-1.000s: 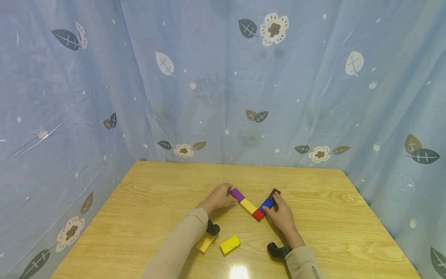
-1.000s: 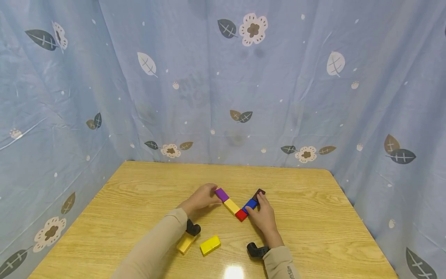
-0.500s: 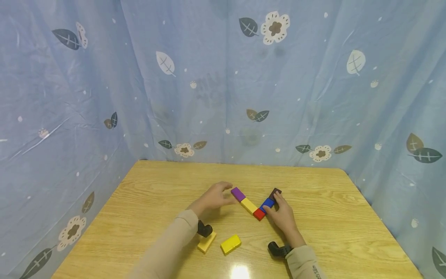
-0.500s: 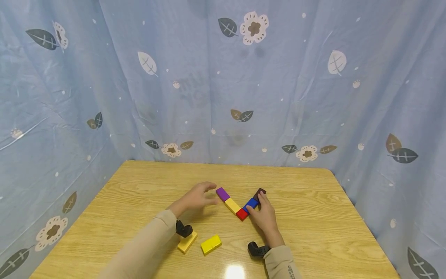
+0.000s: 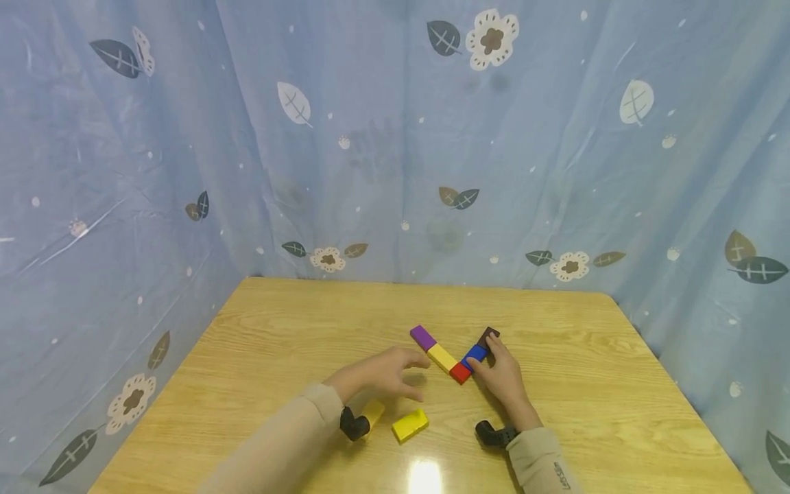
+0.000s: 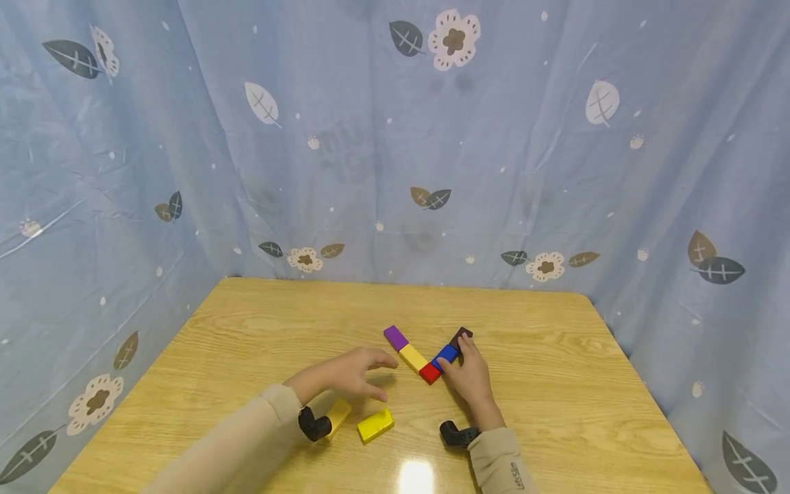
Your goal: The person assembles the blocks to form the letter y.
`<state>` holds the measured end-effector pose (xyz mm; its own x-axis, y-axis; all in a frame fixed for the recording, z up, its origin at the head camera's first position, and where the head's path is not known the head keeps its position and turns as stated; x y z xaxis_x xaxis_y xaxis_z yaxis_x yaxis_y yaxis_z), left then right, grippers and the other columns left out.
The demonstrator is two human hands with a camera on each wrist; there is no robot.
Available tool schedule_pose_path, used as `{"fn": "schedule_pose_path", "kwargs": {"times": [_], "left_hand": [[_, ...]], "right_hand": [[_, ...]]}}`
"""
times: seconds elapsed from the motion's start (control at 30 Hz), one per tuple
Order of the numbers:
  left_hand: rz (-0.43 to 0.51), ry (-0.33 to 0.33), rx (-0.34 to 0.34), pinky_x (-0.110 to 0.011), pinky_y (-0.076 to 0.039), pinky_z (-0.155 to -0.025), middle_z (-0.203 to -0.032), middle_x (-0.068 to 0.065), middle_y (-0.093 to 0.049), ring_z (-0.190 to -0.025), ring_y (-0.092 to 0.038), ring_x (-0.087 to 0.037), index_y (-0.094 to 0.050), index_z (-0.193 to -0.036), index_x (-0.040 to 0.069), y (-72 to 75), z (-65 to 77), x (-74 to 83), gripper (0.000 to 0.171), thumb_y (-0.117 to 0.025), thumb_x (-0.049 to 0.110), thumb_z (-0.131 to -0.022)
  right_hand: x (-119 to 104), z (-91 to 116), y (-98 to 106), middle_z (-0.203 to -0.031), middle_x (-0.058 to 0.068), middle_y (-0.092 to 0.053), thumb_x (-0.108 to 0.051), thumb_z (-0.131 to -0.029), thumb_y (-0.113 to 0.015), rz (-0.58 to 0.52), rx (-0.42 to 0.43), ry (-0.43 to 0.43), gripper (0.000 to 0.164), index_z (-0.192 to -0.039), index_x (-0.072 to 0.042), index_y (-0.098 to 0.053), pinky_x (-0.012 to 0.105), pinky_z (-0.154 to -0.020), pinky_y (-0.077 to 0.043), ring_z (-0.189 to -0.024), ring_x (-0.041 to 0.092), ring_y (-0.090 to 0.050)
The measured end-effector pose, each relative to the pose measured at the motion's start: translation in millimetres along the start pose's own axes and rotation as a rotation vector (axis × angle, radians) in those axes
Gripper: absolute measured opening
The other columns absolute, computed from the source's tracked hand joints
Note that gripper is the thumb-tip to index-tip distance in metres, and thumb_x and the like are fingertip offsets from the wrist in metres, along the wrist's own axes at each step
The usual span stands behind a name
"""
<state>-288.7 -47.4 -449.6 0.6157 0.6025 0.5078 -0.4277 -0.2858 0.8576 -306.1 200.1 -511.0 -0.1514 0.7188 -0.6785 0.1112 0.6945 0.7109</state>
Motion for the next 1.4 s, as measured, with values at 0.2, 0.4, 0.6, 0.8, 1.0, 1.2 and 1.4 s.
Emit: {"fn": "schedule_pose_path", "kwargs": {"times": [0.2,0.4,0.6,0.8,1.0,1.2,1.4], "left_hand": [[-0.047,-0.031,-0.1,-0.027,-0.042,-0.104,-0.136,-0.003,-0.053,-0.126,-0.05,-0.017,-0.051,-0.134,0.007,-9.0,11.3,5.2,0.067,-0.075,0.038,-0.08],[-0.089,-0.025,-0.156,-0.026,-0.041,-0.105,-0.137,0.0,-0.053,-0.126,-0.049,-0.015,-0.052,-0.134,0.011,-13.1,18.4,4.4,0.072,-0.08,0.039,-0.074],[-0.114,-0.03,-0.218,-0.03,-0.04,-0.106,-0.139,0.004,-0.05,-0.129,-0.046,-0.015,-0.049,-0.136,0.015,-15.8,25.3,9.0,0.077,-0.081,0.041,-0.071],[-0.137,-0.016,-0.243,-0.029,-0.039,-0.107,-0.139,0.006,-0.05,-0.129,-0.045,-0.013,-0.049,-0.136,0.018,-18.4,30.8,11.9,0.075,-0.082,0.038,-0.071],[-0.171,-0.06,-0.258,-0.025,-0.039,-0.106,-0.137,0.006,-0.051,-0.127,-0.047,-0.011,-0.049,-0.136,0.017,-21.2,32.1,12.2,0.074,-0.082,0.037,-0.072],[-0.18,-0.102,-0.269,-0.023,-0.038,-0.106,-0.137,0.005,-0.051,-0.125,-0.047,-0.009,-0.047,-0.138,0.015,-20.4,34.2,13.6,0.074,-0.081,0.032,-0.074],[-0.186,-0.138,-0.295,-0.022,-0.037,-0.106,-0.139,0.005,-0.05,-0.127,-0.046,-0.008,-0.045,-0.139,0.014,-22.8,36.3,13.4,0.069,-0.077,0.023,-0.079]], "right_hand": [[0,1,-2,-0.152,0.024,-0.026,-0.032,-0.088,-0.067,0.007,-0.004,-0.011,0.074,-0.142,0.007,-0.035,0.055,-0.111,-0.027,-0.138,0.044,-0.026],[0,0,-2,-0.152,0.024,-0.026,-0.031,-0.088,-0.067,0.003,0.005,-0.01,0.074,-0.142,0.007,-0.035,0.055,-0.111,-0.027,-0.138,0.043,-0.026],[0,0,-1,-0.152,0.024,-0.025,-0.033,-0.088,-0.067,0.001,-0.008,-0.022,0.075,-0.143,0.005,-0.035,0.055,-0.111,-0.027,-0.138,0.043,-0.026],[-1,0,0,-0.152,0.024,-0.025,-0.032,-0.088,-0.067,0.001,-0.006,-0.021,0.074,-0.142,0.006,-0.035,0.055,-0.111,-0.027,-0.138,0.044,-0.026],[-1,0,0,-0.152,0.024,-0.026,-0.033,-0.088,-0.067,0.005,-0.005,-0.016,0.074,-0.142,0.006,-0.035,0.056,-0.11,-0.027,-0.137,0.044,-0.026],[-3,-1,1,-0.152,0.024,-0.026,-0.033,-0.088,-0.067,0.003,0.001,-0.011,0.074,-0.143,0.005,-0.035,0.056,-0.111,-0.027,-0.138,0.044,-0.026],[-2,0,0,-0.151,0.025,-0.027,-0.032,-0.088,-0.067,0.006,0.001,-0.013,0.074,-0.142,0.006,-0.035,0.056,-0.111,-0.027,-0.138,0.044,-0.026]]}}
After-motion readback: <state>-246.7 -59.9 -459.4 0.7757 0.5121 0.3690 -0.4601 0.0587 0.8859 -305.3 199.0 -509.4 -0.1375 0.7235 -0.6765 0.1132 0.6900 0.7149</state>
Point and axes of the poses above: each hand's wrist, its own z-axis away from the middle knuckle, its own y-axis out of the back of the hand, x = y × z, the point moved 3 cm from there along -z, towards the middle knuckle
